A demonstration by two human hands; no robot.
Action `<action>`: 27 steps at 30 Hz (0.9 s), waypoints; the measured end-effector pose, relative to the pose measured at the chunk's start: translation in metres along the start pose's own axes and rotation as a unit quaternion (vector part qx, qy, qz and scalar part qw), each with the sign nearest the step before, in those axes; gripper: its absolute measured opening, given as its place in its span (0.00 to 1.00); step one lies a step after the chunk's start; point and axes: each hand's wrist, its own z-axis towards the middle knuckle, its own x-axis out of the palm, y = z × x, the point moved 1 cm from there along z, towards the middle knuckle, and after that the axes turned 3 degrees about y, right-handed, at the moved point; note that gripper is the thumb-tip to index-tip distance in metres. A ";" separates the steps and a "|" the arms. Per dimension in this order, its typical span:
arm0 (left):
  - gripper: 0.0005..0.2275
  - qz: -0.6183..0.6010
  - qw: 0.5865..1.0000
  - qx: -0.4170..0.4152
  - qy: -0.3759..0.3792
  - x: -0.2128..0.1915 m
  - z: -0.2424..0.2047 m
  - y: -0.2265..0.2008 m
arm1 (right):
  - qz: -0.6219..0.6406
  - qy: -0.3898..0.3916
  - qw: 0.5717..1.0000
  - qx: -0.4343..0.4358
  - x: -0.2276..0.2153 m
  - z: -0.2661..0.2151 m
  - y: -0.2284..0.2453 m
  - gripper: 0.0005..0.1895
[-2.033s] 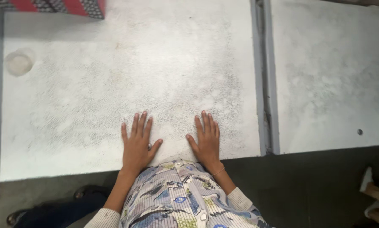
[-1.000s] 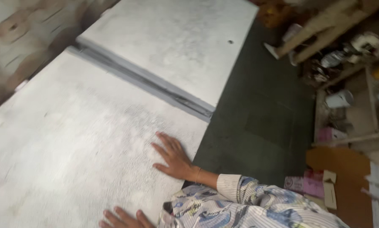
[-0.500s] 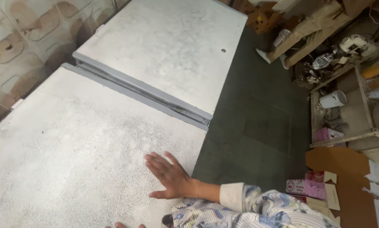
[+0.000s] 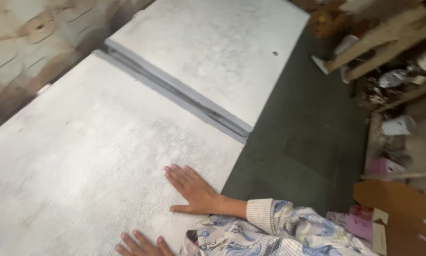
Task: The person assembles a flat cardboard box by folding and taping its flaps. They apply patterned tape to secure the sides, fold the box into shape, and close the top flaps to complete the assembly.
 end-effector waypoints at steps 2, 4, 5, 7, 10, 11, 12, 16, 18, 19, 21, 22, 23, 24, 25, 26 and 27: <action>0.30 -0.005 0.999 -0.027 0.041 -0.014 0.002 -0.014 | -0.005 -0.014 1.000 -0.010 0.002 -0.004 0.003 0.50; 0.31 0.073 0.993 -0.056 0.071 -0.027 0.009 -0.026 | -0.003 -0.018 1.000 -0.020 0.002 -0.004 0.005 0.45; 0.31 0.110 0.987 -0.074 0.086 -0.031 0.012 -0.034 | -0.003 -0.018 0.999 -0.026 0.002 -0.004 0.005 0.43; 0.30 0.086 0.991 -0.074 0.073 -0.041 0.017 -0.045 | -0.008 -0.010 0.999 -0.029 0.002 -0.004 0.004 0.41; 0.31 0.080 0.991 -0.075 0.074 -0.053 0.025 -0.054 | -0.018 -0.010 0.999 -0.039 0.003 -0.001 0.005 0.40; 0.31 0.083 0.991 -0.078 0.076 -0.057 0.026 -0.056 | -0.022 -0.010 0.999 -0.046 0.002 0.000 0.006 0.40; 0.30 0.090 0.989 -0.086 0.079 -0.060 0.028 -0.059 | -0.023 -0.004 0.999 -0.048 0.001 0.001 0.007 0.40; 0.30 0.104 0.986 -0.106 0.079 -0.071 0.033 -0.068 | -0.058 0.017 0.994 -0.096 -0.002 0.009 0.007 0.40; 0.29 0.101 0.986 -0.110 0.075 -0.074 0.034 -0.072 | -0.066 0.032 0.989 -0.126 -0.001 0.013 0.003 0.40; 0.29 0.101 0.986 -0.113 0.073 -0.075 0.035 -0.072 | -0.056 0.044 0.988 -0.136 0.000 0.017 0.001 0.40; 0.29 0.097 0.986 -0.115 0.074 -0.076 0.035 -0.076 | -0.045 0.067 0.985 -0.151 0.001 0.018 -0.003 0.40; 0.29 0.097 0.986 -0.114 0.071 -0.077 0.036 -0.076 | -0.042 0.074 0.983 -0.161 0.001 0.021 -0.004 0.40; 0.29 0.097 0.986 -0.114 0.068 -0.077 0.037 -0.077 | -0.038 0.082 0.981 -0.171 0.000 0.022 -0.005 0.40; 0.29 0.099 0.986 -0.115 0.071 -0.078 0.037 -0.078 | -0.036 0.081 0.981 -0.172 -0.001 0.022 -0.005 0.41; 0.29 0.100 0.985 -0.117 0.073 -0.079 0.038 -0.079 | -0.033 0.081 0.981 -0.174 -0.002 0.022 -0.004 0.41; 0.29 0.102 0.985 -0.118 0.074 -0.079 0.040 -0.079 | -0.031 0.079 0.981 -0.175 -0.004 0.024 -0.004 0.41; 0.29 0.103 0.985 -0.116 0.069 -0.079 0.042 -0.079 | -0.032 0.080 0.981 -0.176 -0.005 0.026 -0.005 0.40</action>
